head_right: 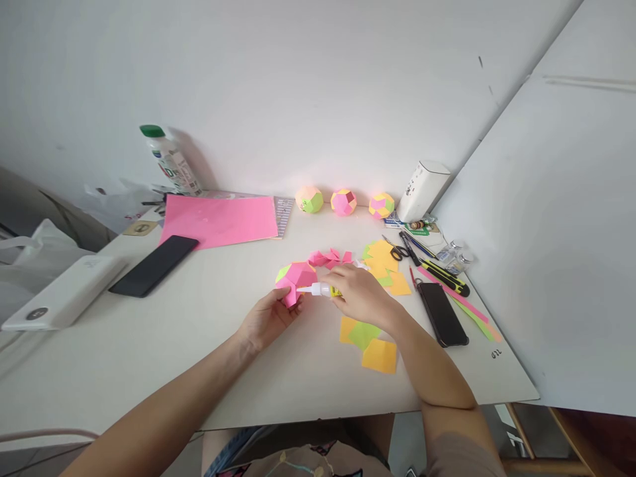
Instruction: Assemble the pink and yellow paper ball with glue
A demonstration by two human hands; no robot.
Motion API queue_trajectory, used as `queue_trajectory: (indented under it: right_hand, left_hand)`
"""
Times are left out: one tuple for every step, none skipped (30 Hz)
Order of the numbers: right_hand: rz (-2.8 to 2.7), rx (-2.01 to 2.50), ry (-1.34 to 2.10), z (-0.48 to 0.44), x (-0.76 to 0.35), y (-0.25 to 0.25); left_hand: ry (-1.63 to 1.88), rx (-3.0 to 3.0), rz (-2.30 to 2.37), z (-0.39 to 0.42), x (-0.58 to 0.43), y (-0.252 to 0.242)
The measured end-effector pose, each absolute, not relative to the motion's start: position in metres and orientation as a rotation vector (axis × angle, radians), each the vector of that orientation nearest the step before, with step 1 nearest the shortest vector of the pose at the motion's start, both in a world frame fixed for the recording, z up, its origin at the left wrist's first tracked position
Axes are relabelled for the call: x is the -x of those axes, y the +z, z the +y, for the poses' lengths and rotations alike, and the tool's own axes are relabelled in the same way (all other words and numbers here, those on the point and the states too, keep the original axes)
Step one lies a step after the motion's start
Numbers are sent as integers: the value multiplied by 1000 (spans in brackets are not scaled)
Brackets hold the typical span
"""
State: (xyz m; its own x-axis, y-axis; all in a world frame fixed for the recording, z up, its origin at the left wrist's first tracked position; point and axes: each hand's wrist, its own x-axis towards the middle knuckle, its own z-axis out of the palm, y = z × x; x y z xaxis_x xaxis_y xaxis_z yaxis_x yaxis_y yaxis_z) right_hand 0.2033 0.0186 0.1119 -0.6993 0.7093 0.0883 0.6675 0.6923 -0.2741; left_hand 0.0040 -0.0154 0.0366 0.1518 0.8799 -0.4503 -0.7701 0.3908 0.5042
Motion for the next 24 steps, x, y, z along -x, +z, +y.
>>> queue_trajectory:
  right_hand:
    - [-2716, 1117, 328, 18, -203, 112]
    - [-2718, 1119, 325, 18, -204, 112]
    - [-2720, 1123, 324, 18, -204, 112]
    - [-2723, 1129, 326, 18, -204, 112]
    - [-2726, 1134, 335, 18, -204, 113]
    - [-2730, 1136, 349, 18, -204, 114]
    - [-2736, 1137, 367, 18, -204, 114]
    - [-2743, 1137, 386, 18, -204, 115]
    - [-2750, 1135, 403, 19, -204, 116]
    - [-2755, 1135, 415, 19, -204, 116]
    - [-2757, 1134, 421, 19, -204, 116]
    - [-2755, 1133, 423, 19, -204, 116]
    - [-2749, 1129, 422, 19, -205, 116]
    - [-2738, 1122, 419, 19, -205, 116]
    - [-2724, 1115, 415, 19, -205, 115]
    - [-2707, 1108, 412, 19, -206, 115]
    - [-2690, 1101, 412, 19, -206, 114]
    - [-2674, 1097, 410, 20, -206, 114]
    - [-2664, 1096, 407, 20, -206, 114]
    - [-2661, 1098, 403, 20, -205, 113]
    - [-2665, 1101, 399, 21, -205, 113]
    - [-2676, 1106, 399, 21, -204, 112]
    - [-2687, 1113, 406, 21, -203, 112]
    - [-2697, 1123, 421, 21, -203, 112]
  left_hand:
    - [1190, -171, 771, -15, -4, 37]
    - [1189, -172, 770, -15, -4, 37]
    - [1190, -172, 769, -15, -4, 38]
    - [1192, -170, 768, -15, -4, 38]
    - [1196, -165, 770, -15, -4, 38]
    - [1198, -158, 772, -15, -4, 39]
    - [1200, -150, 775, -15, -4, 39]
    - [1202, -144, 777, -15, -4, 40]
    - [1203, -140, 778, -15, -4, 40]
    - [1207, -137, 778, -15, -4, 40]
    - [1209, -135, 779, -15, -4, 40]
    - [1209, -135, 778, -14, -4, 39]
    - [1207, -138, 775, -14, -4, 38]
    - [1203, -143, 772, -14, -4, 38]
    - [1197, -151, 768, -15, -4, 37]
    - [1193, -159, 764, -15, -3, 36]
    - [1189, -164, 762, -15, -3, 35]
    - [1186, -166, 761, -15, -3, 34]
    - [1183, -166, 761, -15, -3, 34]
    - [1180, -163, 761, -15, -3, 34]
    - [1178, -161, 760, -15, -3, 34]
    - [1178, -162, 758, -14, -3, 34]
    - [1180, -165, 755, -14, -3, 34]
    - [1182, -169, 753, -14, -3, 35]
